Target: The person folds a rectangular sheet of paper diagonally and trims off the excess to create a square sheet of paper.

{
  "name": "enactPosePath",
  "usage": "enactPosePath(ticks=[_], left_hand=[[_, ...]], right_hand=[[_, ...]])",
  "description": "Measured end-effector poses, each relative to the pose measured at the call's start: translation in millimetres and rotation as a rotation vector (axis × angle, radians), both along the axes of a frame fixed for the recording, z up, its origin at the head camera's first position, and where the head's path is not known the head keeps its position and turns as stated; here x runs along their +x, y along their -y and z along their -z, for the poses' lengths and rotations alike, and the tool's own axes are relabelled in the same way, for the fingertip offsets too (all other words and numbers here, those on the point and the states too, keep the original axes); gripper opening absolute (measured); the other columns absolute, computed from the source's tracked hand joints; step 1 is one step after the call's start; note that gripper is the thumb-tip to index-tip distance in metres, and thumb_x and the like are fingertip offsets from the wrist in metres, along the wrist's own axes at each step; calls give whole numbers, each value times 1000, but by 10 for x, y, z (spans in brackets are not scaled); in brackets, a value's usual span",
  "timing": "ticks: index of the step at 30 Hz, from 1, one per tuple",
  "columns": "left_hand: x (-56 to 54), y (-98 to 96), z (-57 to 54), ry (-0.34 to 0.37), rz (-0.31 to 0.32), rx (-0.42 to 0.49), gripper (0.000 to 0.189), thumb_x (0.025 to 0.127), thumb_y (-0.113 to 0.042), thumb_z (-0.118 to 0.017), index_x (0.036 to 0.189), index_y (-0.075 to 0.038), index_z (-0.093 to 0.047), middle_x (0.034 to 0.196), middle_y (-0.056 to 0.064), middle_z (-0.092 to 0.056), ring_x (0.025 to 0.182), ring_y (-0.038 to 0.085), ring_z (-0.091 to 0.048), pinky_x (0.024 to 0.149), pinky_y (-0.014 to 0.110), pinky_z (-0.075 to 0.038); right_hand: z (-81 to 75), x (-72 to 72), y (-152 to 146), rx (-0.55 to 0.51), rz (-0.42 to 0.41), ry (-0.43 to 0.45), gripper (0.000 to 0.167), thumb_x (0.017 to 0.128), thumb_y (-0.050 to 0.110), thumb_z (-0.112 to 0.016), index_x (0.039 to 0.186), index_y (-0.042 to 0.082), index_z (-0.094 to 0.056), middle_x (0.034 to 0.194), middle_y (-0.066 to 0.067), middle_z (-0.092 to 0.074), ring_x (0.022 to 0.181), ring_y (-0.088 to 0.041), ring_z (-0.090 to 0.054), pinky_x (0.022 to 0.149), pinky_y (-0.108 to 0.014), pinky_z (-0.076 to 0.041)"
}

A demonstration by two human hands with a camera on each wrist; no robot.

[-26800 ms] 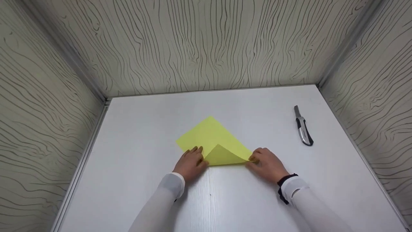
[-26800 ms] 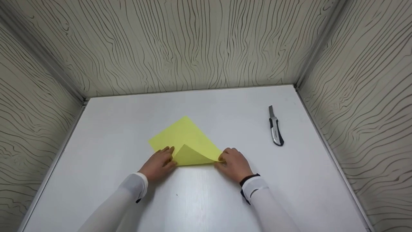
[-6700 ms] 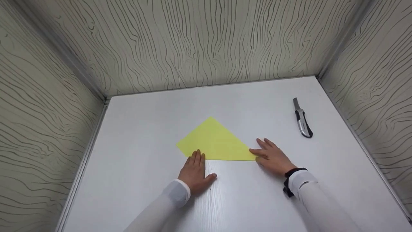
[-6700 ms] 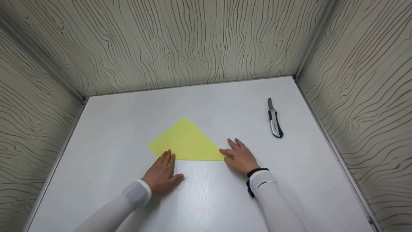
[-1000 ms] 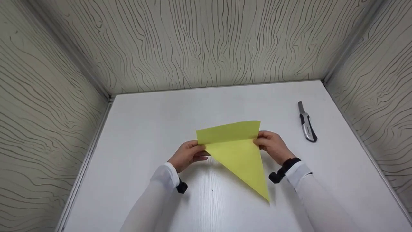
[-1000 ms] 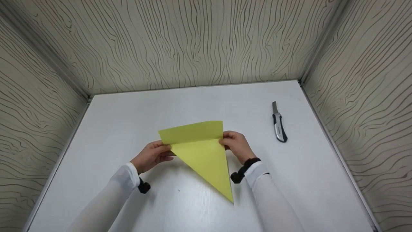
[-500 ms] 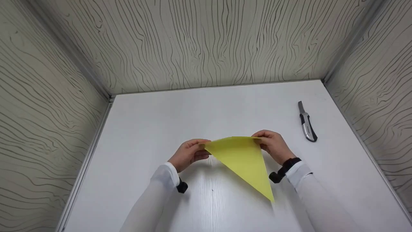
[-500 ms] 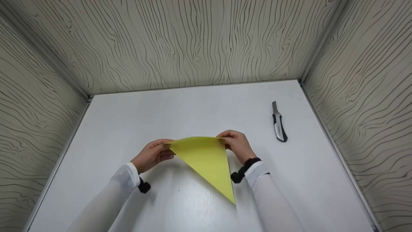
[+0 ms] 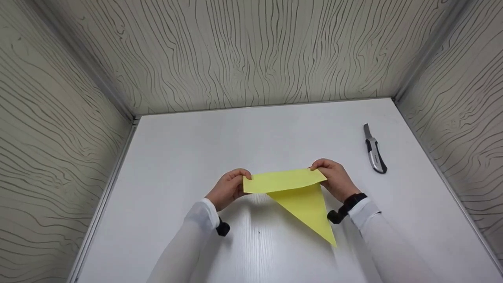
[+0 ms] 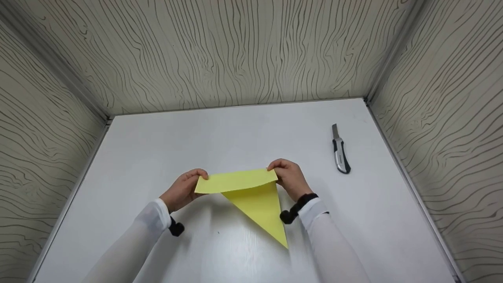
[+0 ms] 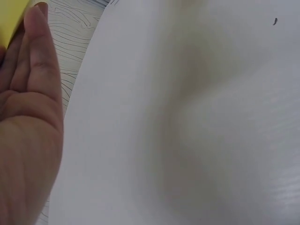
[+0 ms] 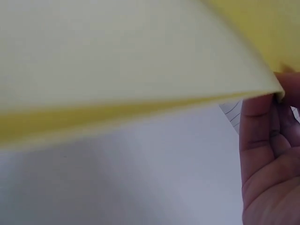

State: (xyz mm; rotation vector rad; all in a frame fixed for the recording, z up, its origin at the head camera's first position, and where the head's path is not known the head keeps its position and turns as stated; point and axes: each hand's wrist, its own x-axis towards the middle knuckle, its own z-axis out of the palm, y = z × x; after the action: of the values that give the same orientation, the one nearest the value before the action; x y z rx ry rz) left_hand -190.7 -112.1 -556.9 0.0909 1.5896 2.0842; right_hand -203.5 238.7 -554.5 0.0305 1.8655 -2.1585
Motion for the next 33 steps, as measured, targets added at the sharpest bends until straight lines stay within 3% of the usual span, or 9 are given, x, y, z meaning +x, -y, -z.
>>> enactPosePath(ticks=[4, 9, 16, 23, 29, 31, 33], left_hand=[[10, 10, 10, -2, 12, 12, 20, 105, -7, -44, 99, -10, -63, 115, 14, -67, 100, 24, -69, 90, 38, -58], [12, 23, 33, 24, 8, 11, 21, 104, -6, -43, 97, -10, -63, 114, 13, -66, 99, 25, -68, 91, 40, -58], [0, 11, 58, 23, 1, 7, 20, 101, -6, -42, 93, -11, -60, 105, 10, -66, 90, 20, -67, 79, 30, -58], [-8, -1, 47, 0, -10, -6, 19, 100, -8, -42, 90, -12, -58, 101, 9, -66, 88, 19, -67, 76, 29, -58], [-27, 40, -27, -46, -2, -122, 20, 98, -8, -42, 90, -12, -60, 89, 8, -62, 69, 18, -58, 56, 26, -46], [-35, 56, -56, -57, 4, -168, 20, 97, -8, -43, 90, -12, -61, 85, 8, -61, 63, 18, -53, 52, 26, -42], [-41, 62, -83, -61, 15, -192, 20, 98, -8, -44, 91, -11, -62, 86, 9, -63, 63, 18, -56, 53, 26, -46]], right_hand=[[10, 0, 11, -8, -14, 8, 12, 102, 3, -57, 95, 3, -67, 102, -12, -66, 87, -19, -66, 80, -27, -59], [15, 3, 4, 63, -41, 9, 12, 102, 6, -57, 98, 2, -68, 100, -11, -66, 85, -20, -65, 78, -28, -59], [18, 1, 3, 53, -26, 4, 14, 101, 4, -55, 96, 1, -68, 97, -12, -67, 83, -21, -66, 79, -28, -59], [23, 1, -6, 49, -21, -6, 15, 100, 2, -54, 93, 2, -68, 95, -11, -67, 82, -21, -65, 78, -28, -59], [-2, -20, -65, 130, -88, -80, 15, 98, -1, -53, 99, -5, -67, 101, -13, -65, 89, -23, -63, 83, -28, -57], [-20, -24, -87, 177, -112, -96, 16, 98, 0, -53, 101, -6, -68, 101, -12, -65, 85, -22, -61, 77, -26, -55], [-32, -27, -102, 197, -132, -96, 17, 97, 0, -53, 102, -5, -68, 100, -12, -66, 77, -20, -58, 67, -24, -51]])
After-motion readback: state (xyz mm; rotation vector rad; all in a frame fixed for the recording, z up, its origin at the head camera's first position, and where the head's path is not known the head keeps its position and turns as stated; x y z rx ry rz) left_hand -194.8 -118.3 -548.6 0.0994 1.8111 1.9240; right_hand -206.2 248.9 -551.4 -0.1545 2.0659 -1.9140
